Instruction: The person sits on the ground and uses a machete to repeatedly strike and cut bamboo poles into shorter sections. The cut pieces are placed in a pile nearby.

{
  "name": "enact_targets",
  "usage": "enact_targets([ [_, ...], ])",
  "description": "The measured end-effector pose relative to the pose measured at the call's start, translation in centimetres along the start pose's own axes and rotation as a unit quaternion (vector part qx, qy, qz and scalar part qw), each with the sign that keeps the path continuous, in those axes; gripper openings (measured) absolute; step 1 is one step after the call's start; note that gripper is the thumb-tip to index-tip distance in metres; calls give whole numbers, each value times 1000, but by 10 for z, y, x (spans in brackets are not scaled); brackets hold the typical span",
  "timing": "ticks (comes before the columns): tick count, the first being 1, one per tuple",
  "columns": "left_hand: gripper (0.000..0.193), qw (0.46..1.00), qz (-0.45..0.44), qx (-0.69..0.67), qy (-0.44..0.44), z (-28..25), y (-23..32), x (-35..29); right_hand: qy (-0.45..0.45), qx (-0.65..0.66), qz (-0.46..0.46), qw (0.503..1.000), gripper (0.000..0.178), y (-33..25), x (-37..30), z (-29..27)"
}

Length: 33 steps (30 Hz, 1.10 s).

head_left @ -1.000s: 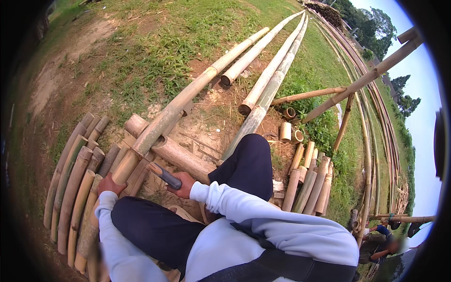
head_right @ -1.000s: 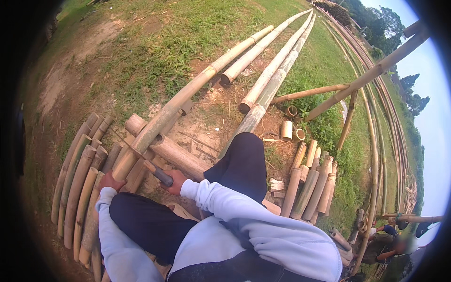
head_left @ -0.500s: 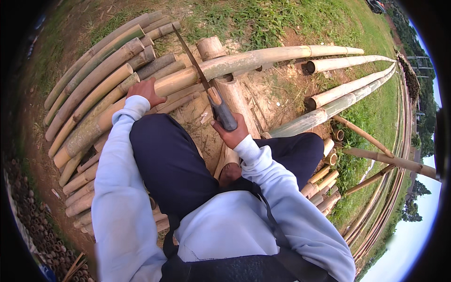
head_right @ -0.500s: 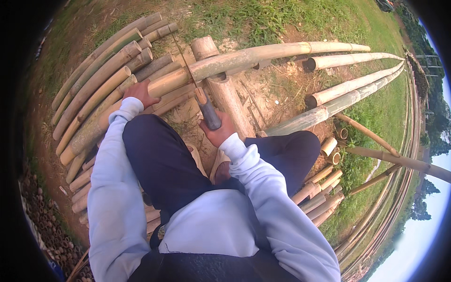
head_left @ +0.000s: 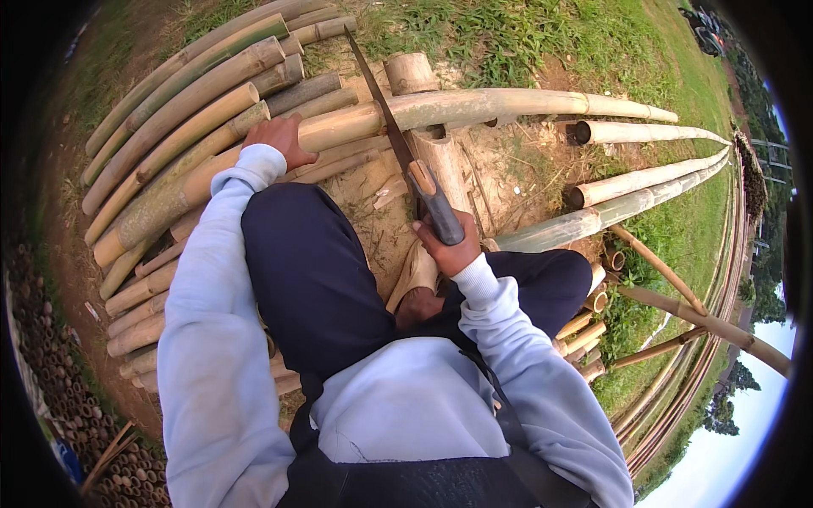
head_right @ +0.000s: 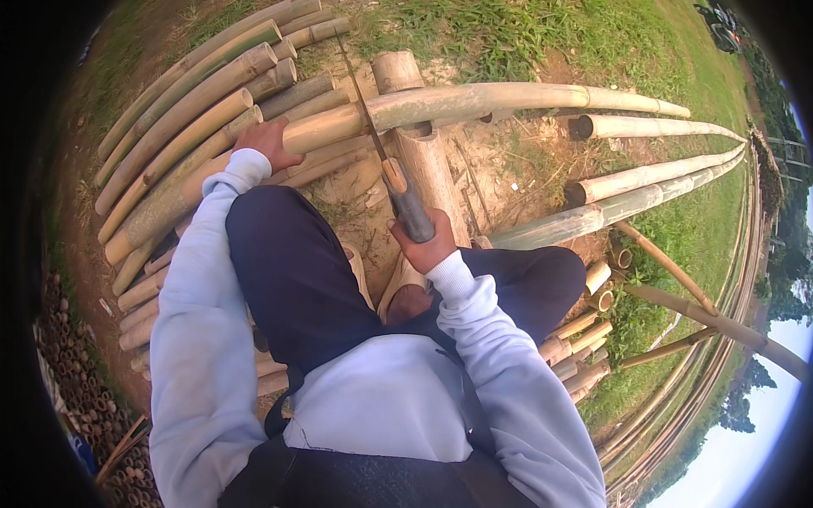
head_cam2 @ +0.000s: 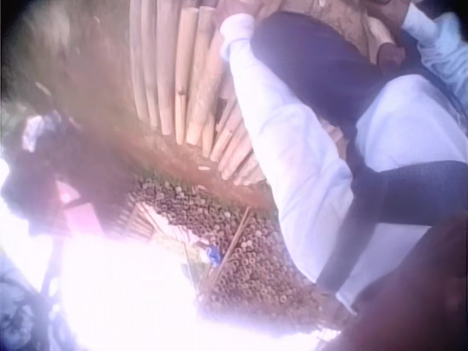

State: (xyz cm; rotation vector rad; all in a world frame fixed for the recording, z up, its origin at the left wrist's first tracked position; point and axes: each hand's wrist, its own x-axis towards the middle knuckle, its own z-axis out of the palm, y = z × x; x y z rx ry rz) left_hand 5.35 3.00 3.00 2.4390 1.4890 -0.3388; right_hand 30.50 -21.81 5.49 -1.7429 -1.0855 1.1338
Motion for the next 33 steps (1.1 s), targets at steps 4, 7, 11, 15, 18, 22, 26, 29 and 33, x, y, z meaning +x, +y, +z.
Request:
enact_targets([
  [4, 73, 1000, -13, 1, -24, 2, -2, 3, -2, 7, -33, 999, 25, -1, 35, 16],
  [7, 80, 999, -17, -12, -28, 9, -8, 10, -19, 17, 30, 999, 21, 13, -49, -2],
  [11, 80, 999, -32, -4, -16, 12, -14, -4, -61, -20, 61, 996, 33, -26, -166, -43],
  [15, 78, 1000, -14, -8, -19, 6, -9, -3, -35, 7, 51, 998, 13, 8, -89, -21],
  [18, 68, 1000, 14, -1, -14, 5, 3, 13, 37, -10, -75, 996, 22, 28, 24, 28],
  [22, 68, 999, 10, -24, -26, 5, -14, 1, -2, 2, -22, 1000, 25, 6, 12, 23],
  [26, 77, 999, 6, -19, -29, 9, -12, 5, -23, 42, 40, 998, 17, -25, -86, -13],
  [29, 76, 1000, -11, -10, -5, 12, -11, -5, -45, -30, 37, 998, 28, -13, -164, -42],
  [33, 83, 997, -26, -21, -70, 1, -10, -3, -55, -2, 38, 998, 15, -1, -82, -26],
])
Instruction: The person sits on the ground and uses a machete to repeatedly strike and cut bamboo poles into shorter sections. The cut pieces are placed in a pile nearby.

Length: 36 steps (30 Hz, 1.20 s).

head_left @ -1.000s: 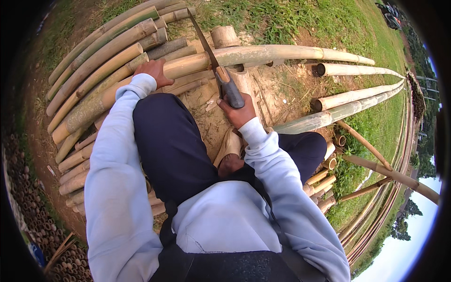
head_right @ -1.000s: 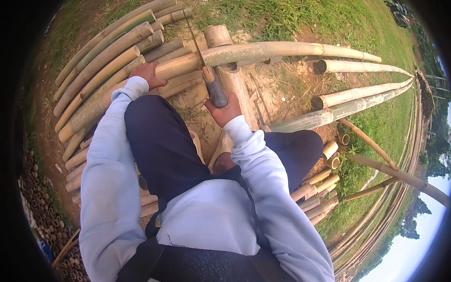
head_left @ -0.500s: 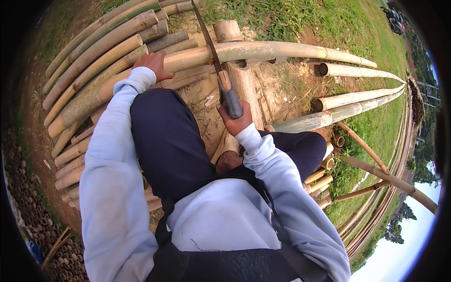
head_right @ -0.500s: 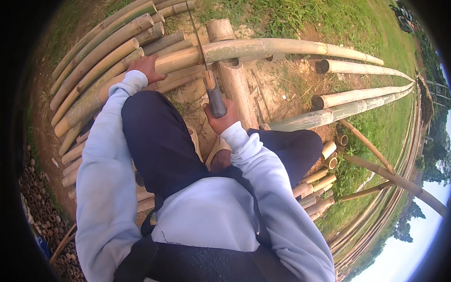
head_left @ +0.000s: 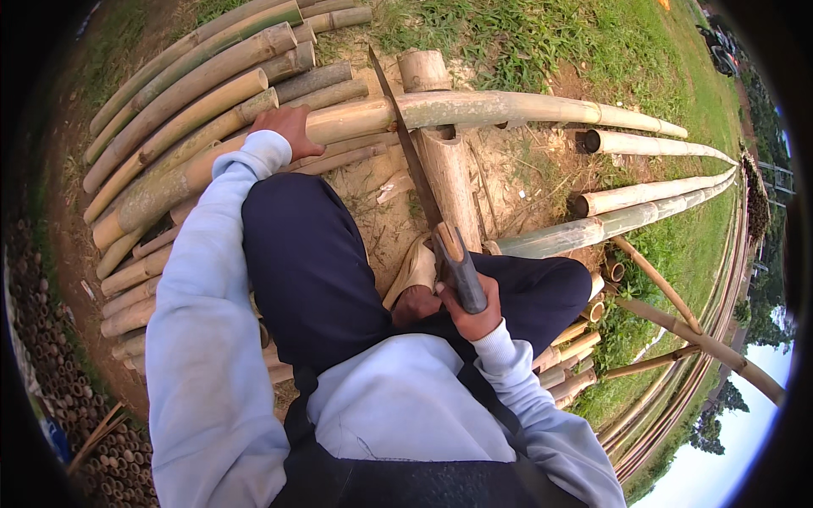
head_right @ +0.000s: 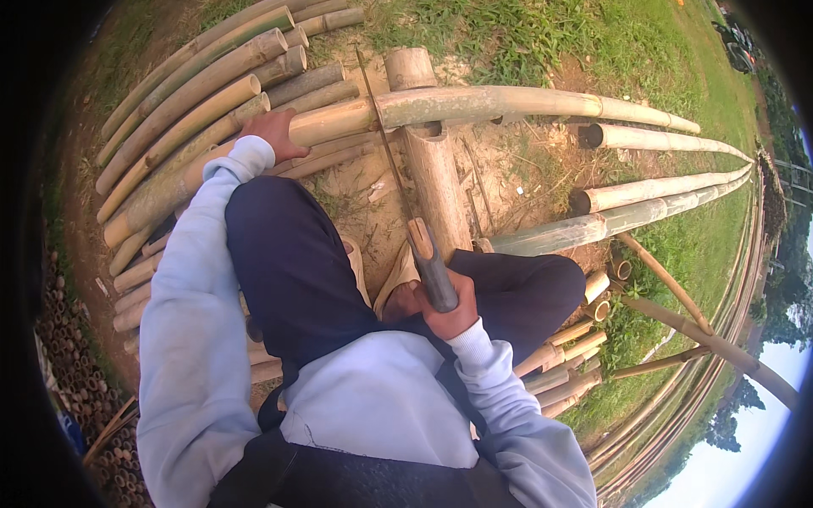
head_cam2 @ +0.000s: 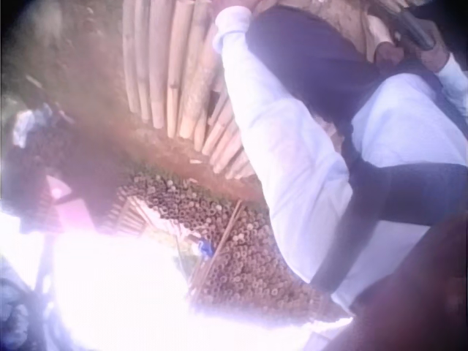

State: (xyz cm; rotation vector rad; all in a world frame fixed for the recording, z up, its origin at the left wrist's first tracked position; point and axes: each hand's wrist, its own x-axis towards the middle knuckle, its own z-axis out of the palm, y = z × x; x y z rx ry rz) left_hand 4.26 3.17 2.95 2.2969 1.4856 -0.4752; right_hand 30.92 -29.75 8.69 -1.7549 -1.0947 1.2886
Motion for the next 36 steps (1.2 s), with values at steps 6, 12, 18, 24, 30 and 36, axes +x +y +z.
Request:
enact_targets([
  [6, 69, 997, 40, 2, 63, 3, 5, 8, 77, -18, -98, 992, 24, -4, 111, 34],
  [12, 74, 998, 15, 24, 54, 6, 2, -5, 13, -12, -7, 1000, 27, -16, -90, -8],
  [18, 77, 999, 29, 1, 31, 3, 5, 3, 67, -8, -22, 997, 21, -10, 70, 23],
  [24, 72, 998, 40, 3, 52, 3, 4, 9, 48, -7, -49, 998, 22, -10, 79, 23],
  [30, 68, 998, 43, 5, 51, 10, -8, 4, 23, 2, 12, 1000, 16, -33, -88, -1],
  [36, 73, 998, 44, 11, 38, 0, 6, 15, 68, -17, -74, 995, 19, 27, 55, 41],
])
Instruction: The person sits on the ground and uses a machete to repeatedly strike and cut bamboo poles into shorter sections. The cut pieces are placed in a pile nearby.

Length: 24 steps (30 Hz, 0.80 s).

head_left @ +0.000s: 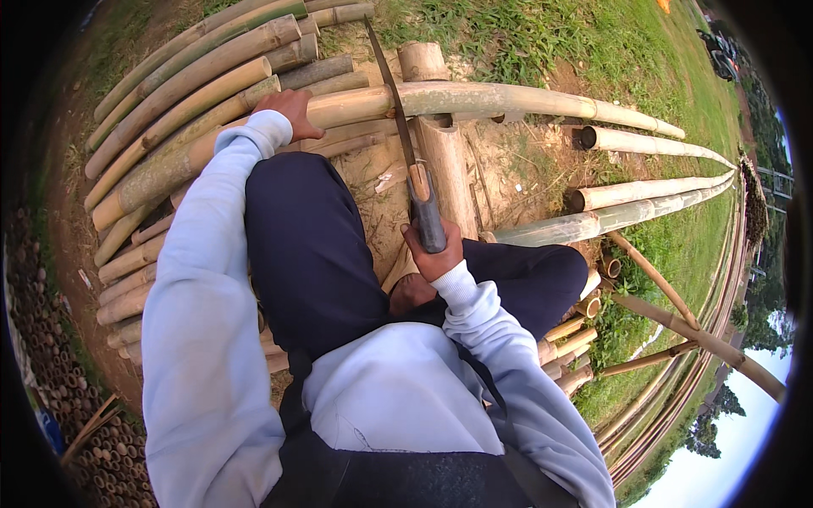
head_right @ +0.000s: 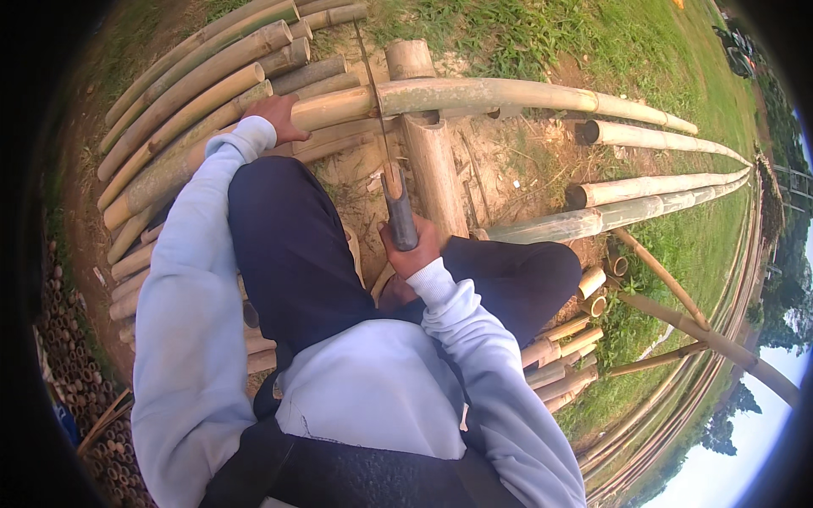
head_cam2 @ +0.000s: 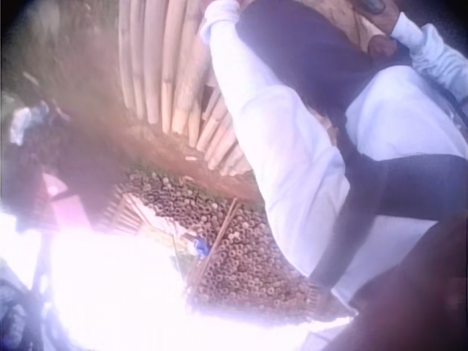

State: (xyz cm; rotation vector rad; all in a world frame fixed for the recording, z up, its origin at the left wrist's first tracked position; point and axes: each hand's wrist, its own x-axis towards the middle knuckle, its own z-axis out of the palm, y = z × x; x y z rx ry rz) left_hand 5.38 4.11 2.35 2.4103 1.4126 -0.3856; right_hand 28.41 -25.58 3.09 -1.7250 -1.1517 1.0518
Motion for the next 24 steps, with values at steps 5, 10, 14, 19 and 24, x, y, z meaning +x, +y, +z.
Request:
enact_targets([
  [5, 71, 1000, -11, 0, 16, 15, -14, 3, -32, 30, 76, 996, 20, -32, -39, -32],
  [10, 69, 999, -26, 2, 21, 5, -2, -15, -52, -19, 101, 993, 24, -58, -140, -68],
  [14, 69, 1000, -15, -3, 4, 1, -4, -14, -54, 0, 61, 997, 18, -22, -34, -42],
  [19, 68, 1000, -10, -3, 11, 0, -2, -8, 5, 24, 3, 1000, 24, -37, 83, 7],
  [24, 68, 1000, -11, -13, 14, 11, -13, -15, -55, 90, 88, 990, 15, -44, -77, -53],
])
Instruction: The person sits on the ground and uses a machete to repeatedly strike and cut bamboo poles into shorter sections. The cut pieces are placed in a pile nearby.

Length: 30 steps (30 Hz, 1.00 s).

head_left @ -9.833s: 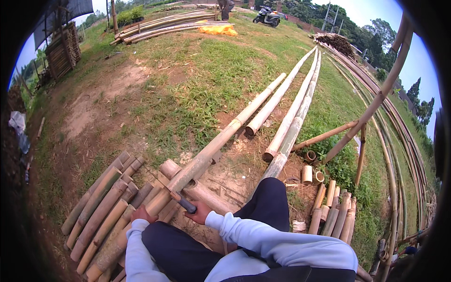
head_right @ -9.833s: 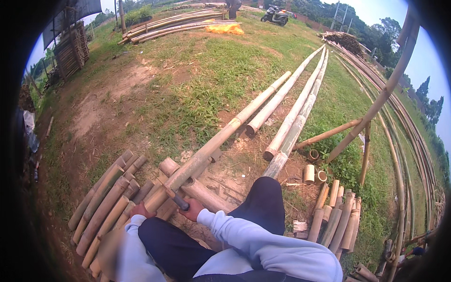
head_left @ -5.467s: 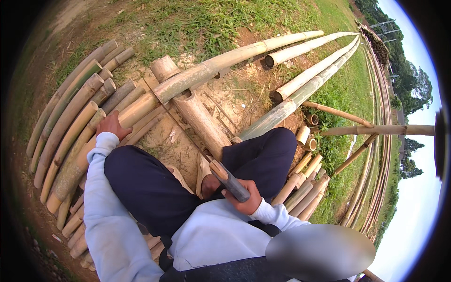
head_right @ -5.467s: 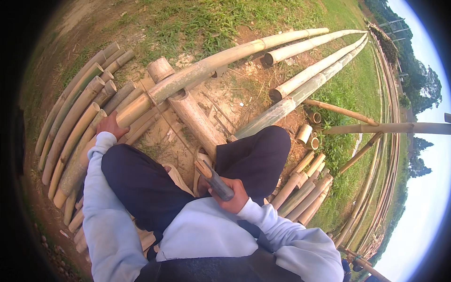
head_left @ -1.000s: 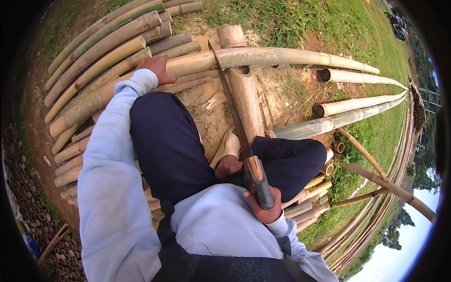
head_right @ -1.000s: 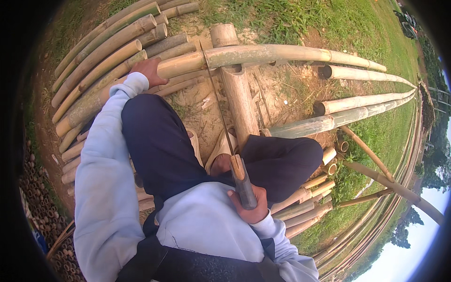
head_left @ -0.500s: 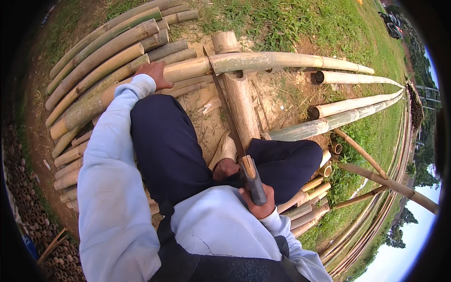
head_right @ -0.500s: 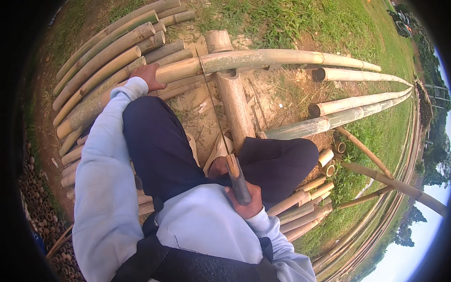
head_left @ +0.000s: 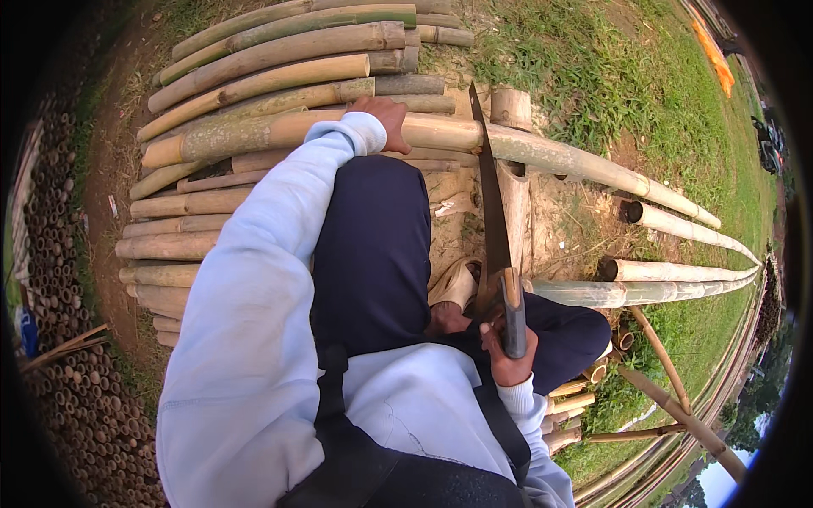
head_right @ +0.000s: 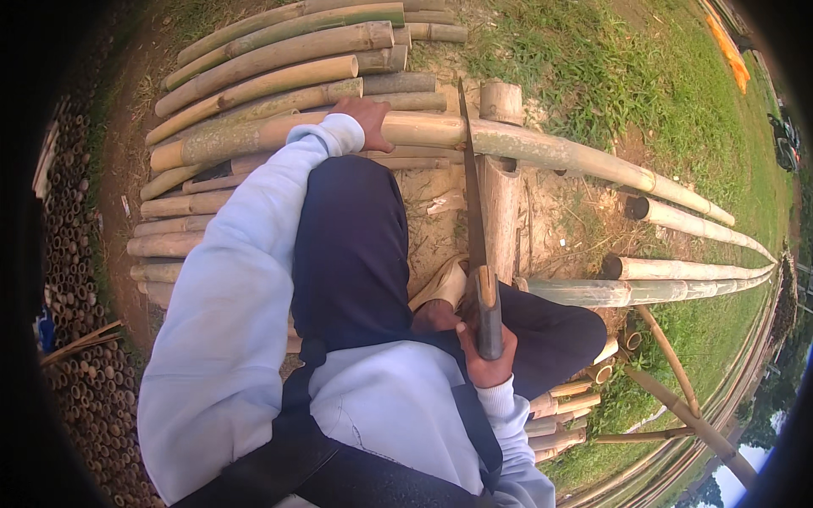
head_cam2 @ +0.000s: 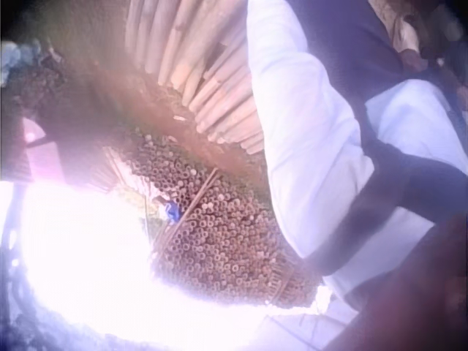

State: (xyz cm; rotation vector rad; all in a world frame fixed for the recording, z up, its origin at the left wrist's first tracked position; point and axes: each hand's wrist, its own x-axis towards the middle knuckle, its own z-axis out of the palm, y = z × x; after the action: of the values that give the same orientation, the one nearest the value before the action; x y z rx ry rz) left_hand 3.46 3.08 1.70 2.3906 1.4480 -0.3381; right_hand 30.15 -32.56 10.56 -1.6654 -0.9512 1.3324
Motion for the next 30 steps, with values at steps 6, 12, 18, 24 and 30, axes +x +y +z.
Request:
enact_targets([
  [6, 61, 1000, 3, -24, -8, -14, 8, -8, 59, -49, -15, 997, 12, 2, -5, 10],
  [12, 65, 1000, 13, -27, -3, -7, 2, 3, 44, -38, -75, 995, 19, -11, 169, 40],
  [18, 66, 1000, 7, -12, 6, -8, 3, -3, 31, -88, 10, 996, 13, 9, -27, -5],
  [24, 72, 1000, 8, 2, -6, -3, 7, 7, 14, -65, 12, 998, 16, 19, 59, 4],
  [30, 71, 1000, 22, 5, -13, -8, 6, 9, 29, -53, -113, 992, 20, 10, 159, 35],
])
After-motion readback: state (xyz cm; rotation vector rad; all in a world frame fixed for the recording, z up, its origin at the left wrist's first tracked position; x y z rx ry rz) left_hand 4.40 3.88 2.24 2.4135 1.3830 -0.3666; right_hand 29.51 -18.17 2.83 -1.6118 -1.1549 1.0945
